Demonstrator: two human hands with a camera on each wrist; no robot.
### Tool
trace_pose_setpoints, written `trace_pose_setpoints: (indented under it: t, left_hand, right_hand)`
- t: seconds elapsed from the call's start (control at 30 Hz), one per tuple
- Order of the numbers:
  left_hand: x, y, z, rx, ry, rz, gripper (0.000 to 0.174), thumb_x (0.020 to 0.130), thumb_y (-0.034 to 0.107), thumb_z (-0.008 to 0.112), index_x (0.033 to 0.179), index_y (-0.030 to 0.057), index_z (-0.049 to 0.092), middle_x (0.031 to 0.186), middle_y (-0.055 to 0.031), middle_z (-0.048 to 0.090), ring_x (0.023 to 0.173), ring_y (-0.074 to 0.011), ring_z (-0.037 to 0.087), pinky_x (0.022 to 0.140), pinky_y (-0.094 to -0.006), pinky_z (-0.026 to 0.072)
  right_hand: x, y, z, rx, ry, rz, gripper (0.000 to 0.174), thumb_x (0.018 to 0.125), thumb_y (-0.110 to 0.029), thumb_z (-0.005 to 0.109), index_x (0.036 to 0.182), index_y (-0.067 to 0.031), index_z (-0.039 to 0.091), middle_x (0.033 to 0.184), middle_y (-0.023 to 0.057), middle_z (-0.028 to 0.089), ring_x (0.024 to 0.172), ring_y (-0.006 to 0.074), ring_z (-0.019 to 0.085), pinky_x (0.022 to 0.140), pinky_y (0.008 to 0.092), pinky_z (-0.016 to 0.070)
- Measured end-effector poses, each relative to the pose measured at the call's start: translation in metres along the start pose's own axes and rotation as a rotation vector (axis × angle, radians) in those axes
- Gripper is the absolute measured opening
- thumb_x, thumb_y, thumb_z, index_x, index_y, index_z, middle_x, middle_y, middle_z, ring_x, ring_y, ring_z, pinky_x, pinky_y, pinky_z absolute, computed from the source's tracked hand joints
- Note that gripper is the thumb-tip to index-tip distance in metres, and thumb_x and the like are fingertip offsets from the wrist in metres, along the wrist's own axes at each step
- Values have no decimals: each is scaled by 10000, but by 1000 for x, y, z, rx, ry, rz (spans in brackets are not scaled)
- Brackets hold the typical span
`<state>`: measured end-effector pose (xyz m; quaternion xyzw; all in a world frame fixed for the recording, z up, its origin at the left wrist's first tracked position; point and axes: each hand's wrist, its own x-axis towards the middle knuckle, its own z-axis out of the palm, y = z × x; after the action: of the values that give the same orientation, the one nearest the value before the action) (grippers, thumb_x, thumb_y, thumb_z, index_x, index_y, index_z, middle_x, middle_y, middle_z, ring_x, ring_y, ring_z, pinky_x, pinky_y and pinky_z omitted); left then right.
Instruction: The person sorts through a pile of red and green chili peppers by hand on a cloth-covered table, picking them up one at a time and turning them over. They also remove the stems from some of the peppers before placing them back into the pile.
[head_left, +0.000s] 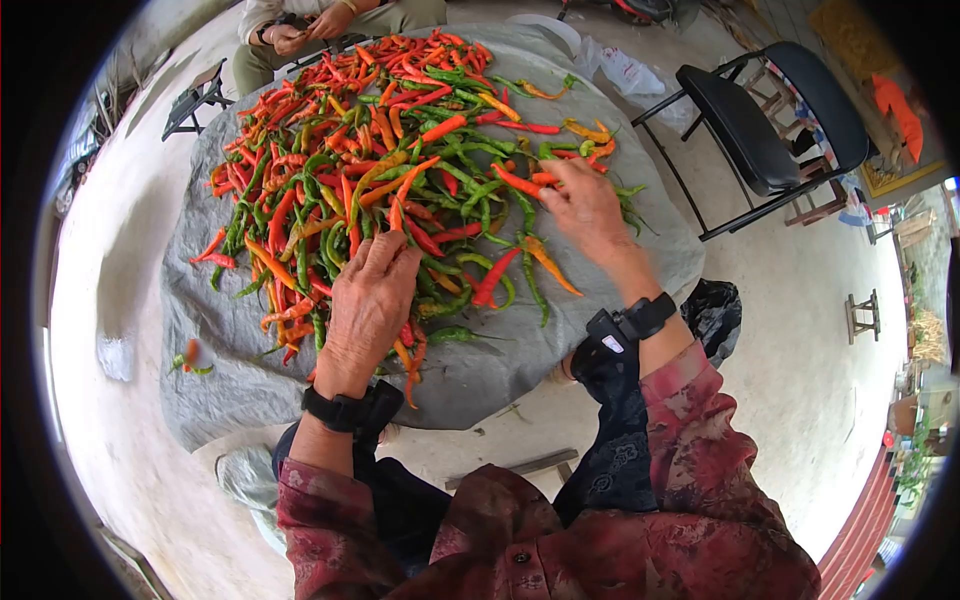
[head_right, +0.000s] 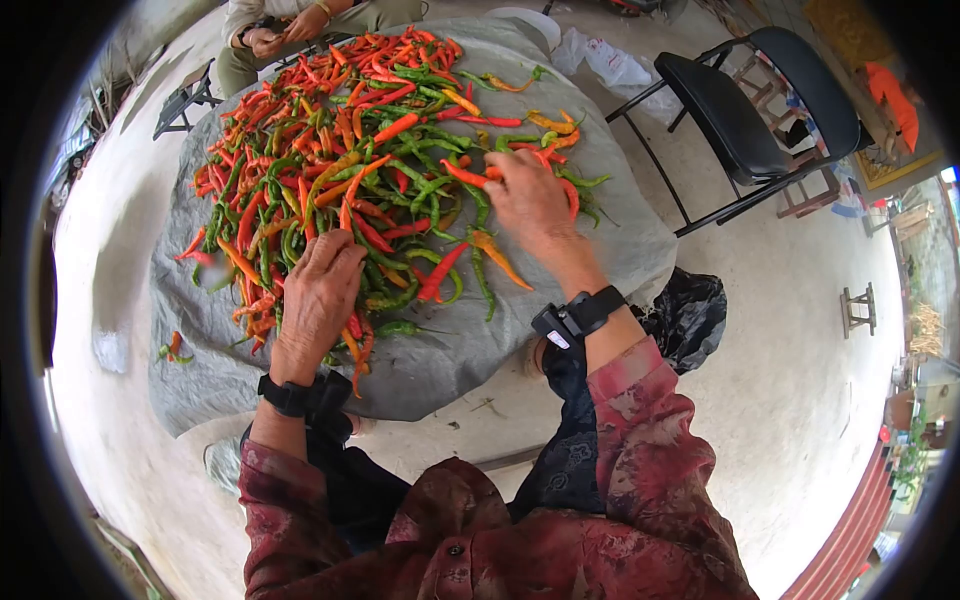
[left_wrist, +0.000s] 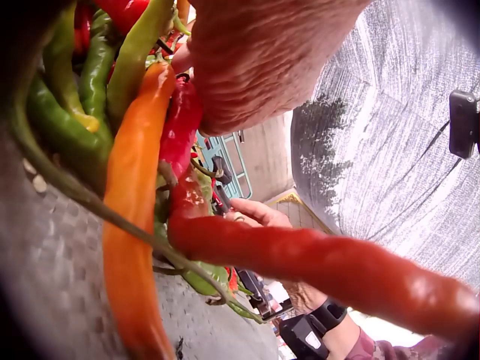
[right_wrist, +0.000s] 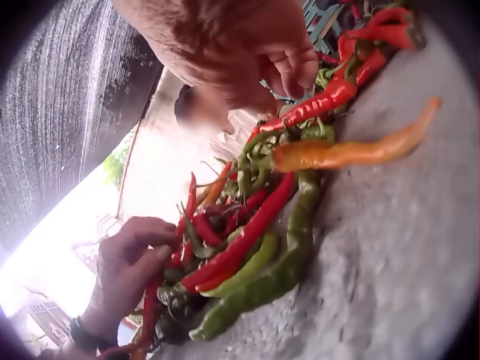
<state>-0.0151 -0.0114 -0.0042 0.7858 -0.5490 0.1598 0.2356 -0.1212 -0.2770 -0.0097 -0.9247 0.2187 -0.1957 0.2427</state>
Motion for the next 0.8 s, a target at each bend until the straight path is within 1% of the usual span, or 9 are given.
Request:
trace_pose_setpoints:
  t: [0.07,0.2,0.4,0.5,0.57,0.6,0.63,0.73,0.8]
  left_hand:
    - [0,0,1,-12,11,-19,180,773,0,645,949,20,615,1031,-97,558,955,-287,603,797,-382,517]
    - [-1,2,0,-32,5,-43,184,771,3,646,952,24,615,1037,-99,557,955,-284,600,804,-380,514]
    - [-3,2,0,-28,-25,-8,194,763,11,653,953,24,615,1052,-99,552,948,-284,593,803,-376,510]
    - [-7,0,1,-43,-37,-13,190,762,14,655,948,21,618,1058,-99,552,949,-284,594,799,-379,511]
    - [-8,0,0,-42,-45,-23,192,759,14,658,947,21,618,1062,-99,552,951,-284,594,800,-379,512]
    - [-8,1,0,-42,-54,-26,194,756,15,661,946,20,619,1065,-99,552,953,-283,594,801,-380,513]
    - [-8,1,0,-45,-54,-27,194,756,15,661,946,20,619,1065,-99,552,953,-283,594,801,-380,513]
    - [-10,2,0,-31,-60,-16,200,752,19,665,947,22,620,1066,-97,551,955,-282,594,803,-378,514]
    - [-9,3,0,-23,-70,-28,202,750,21,666,947,22,620,1073,-97,548,961,-281,590,806,-382,514]
  right_hand:
    - [-2,-7,17,-59,-88,-270,433,852,-72,599,1278,-76,522,1133,142,560,1023,338,582,834,433,500]
    - [6,-17,38,-125,-84,-239,490,823,-18,610,1295,-93,504,1158,144,542,1068,301,561,863,424,482]
    - [27,-17,42,-371,-203,-158,374,807,-59,611,1173,-119,559,931,121,597,872,334,616,746,449,498]
    - [29,-15,33,-273,42,-233,318,806,-92,605,1121,-128,576,813,116,589,772,317,620,683,438,492]
    - [33,-17,18,-53,91,-29,277,798,-129,610,1075,-123,590,793,141,620,746,340,626,662,458,493]
    - [33,-12,11,30,111,-24,280,794,-117,608,1071,-84,591,731,101,596,673,264,611,633,400,480]
    - [33,-4,7,27,110,-23,280,794,-117,608,1071,-84,591,731,101,596,673,264,611,633,400,480]
    - [29,21,-1,385,11,104,237,834,-20,595,1071,-30,581,684,-37,530,578,37,461,541,237,393]
    - [26,33,-6,332,13,147,249,822,-49,591,1071,-37,592,719,19,559,628,104,520,598,286,432]
